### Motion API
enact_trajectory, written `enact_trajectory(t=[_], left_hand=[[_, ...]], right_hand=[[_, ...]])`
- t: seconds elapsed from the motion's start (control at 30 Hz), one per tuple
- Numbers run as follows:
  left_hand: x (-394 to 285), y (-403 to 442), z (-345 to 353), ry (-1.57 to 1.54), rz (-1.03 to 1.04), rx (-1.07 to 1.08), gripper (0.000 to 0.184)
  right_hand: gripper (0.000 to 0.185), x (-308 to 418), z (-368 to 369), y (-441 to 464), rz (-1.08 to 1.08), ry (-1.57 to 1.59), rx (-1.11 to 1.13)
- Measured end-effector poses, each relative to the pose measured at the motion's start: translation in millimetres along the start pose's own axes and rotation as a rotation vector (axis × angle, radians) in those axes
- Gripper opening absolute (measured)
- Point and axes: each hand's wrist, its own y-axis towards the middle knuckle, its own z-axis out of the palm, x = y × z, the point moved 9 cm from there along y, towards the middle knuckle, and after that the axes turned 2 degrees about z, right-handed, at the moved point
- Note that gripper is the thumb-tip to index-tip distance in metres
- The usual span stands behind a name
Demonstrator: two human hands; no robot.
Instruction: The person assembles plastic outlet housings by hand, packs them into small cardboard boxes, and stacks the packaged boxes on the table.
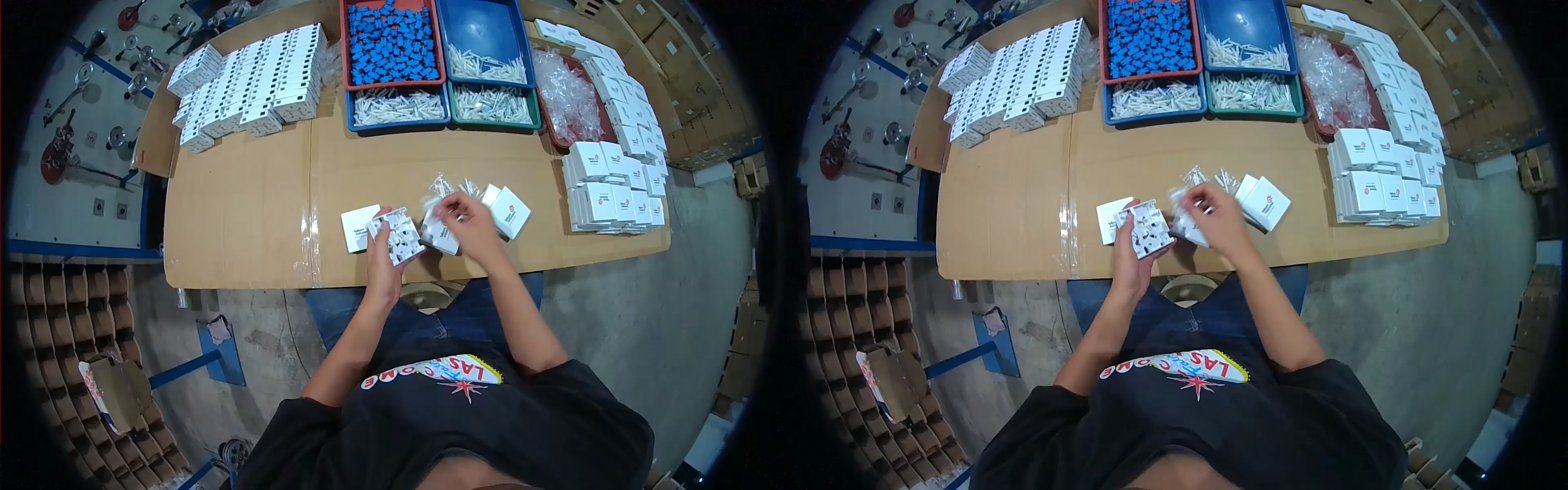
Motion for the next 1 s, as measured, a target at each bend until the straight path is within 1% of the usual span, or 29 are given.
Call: enact_trajectory(t=[0.03,0.07,0.13,0.17,0.23,0.27,0.3,0.37,0.4,0.43,0.5,0.53,0.6,0.73,0.8,0.83,0.9,0.93,1.0], left_hand=[[1,1,1,-0.040,-0.021,0.028,0.044],[1,3,-3,0.022,-0.018,-0.018,0.052],[-3,1,-6,0.011,-0.024,-0.029,0.054],[-5,-1,-8,0.004,-0.029,-0.032,0.056],[-8,-2,-15,0.004,-0.036,-0.030,0.058],[-7,-2,-19,-0.002,-0.045,-0.019,0.058],[-7,-3,-21,-0.009,-0.056,-0.007,0.057],[-6,-3,-24,-0.007,-0.069,-0.008,0.057],[-7,-3,-25,-0.006,-0.080,-0.006,0.057],[-7,-4,-24,-0.006,-0.085,-0.009,0.057],[-7,-5,-22,-0.018,-0.115,-0.002,0.057],[-7,-5,-21,-0.033,-0.120,0.010,0.060],[-5,-2,-23,-0.042,-0.143,0.033,0.059],[-3,-5,-17,-0.085,-0.157,0.062,0.058],[1,-4,-15,-0.105,-0.168,0.063,0.059],[3,-3,-14,-0.121,-0.176,0.065,0.061],[5,-3,-9,-0.110,-0.183,0.081,0.061],[5,-1,-5,-0.094,-0.189,0.106,0.061],[7,0,-3,-0.074,-0.206,0.103,0.061]], right_hand=[[0.021,-2,-15,5,0.001,-0.049,-0.068],[0.021,-3,-23,9,0.006,-0.050,-0.059],[0.030,9,-50,10,0.020,-0.251,-0.243],[0.030,8,-51,8,0.023,-0.249,-0.238],[0.040,17,-40,3,-0.106,-0.492,-0.160],[0.051,8,-26,-1,-0.111,-0.491,-0.032],[0.051,6,-21,-8,-0.106,-0.488,-0.031],[0.058,13,8,-25,-0.265,-0.671,0.087],[0.064,9,16,-31,-0.274,-0.734,0.103],[0.064,5,20,-33,-0.269,-0.734,0.104],[0.067,2,26,-37,-0.324,-0.826,0.101],[0.067,2,25,-38,-0.320,-0.825,0.101],[0.067,-3,20,-35,-0.219,-0.861,0.137],[0.065,-2,13,-36,-0.203,-0.853,0.212],[0.060,9,1,-38,-0.323,-0.717,0.138],[0.060,6,-6,-37,-0.320,-0.718,0.142],[0.058,8,-46,-34,-0.327,-0.805,-0.141],[0.058,8,-55,-33,-0.330,-0.805,-0.138],[0.058,5,-80,-31,-0.217,-0.972,-0.218]])
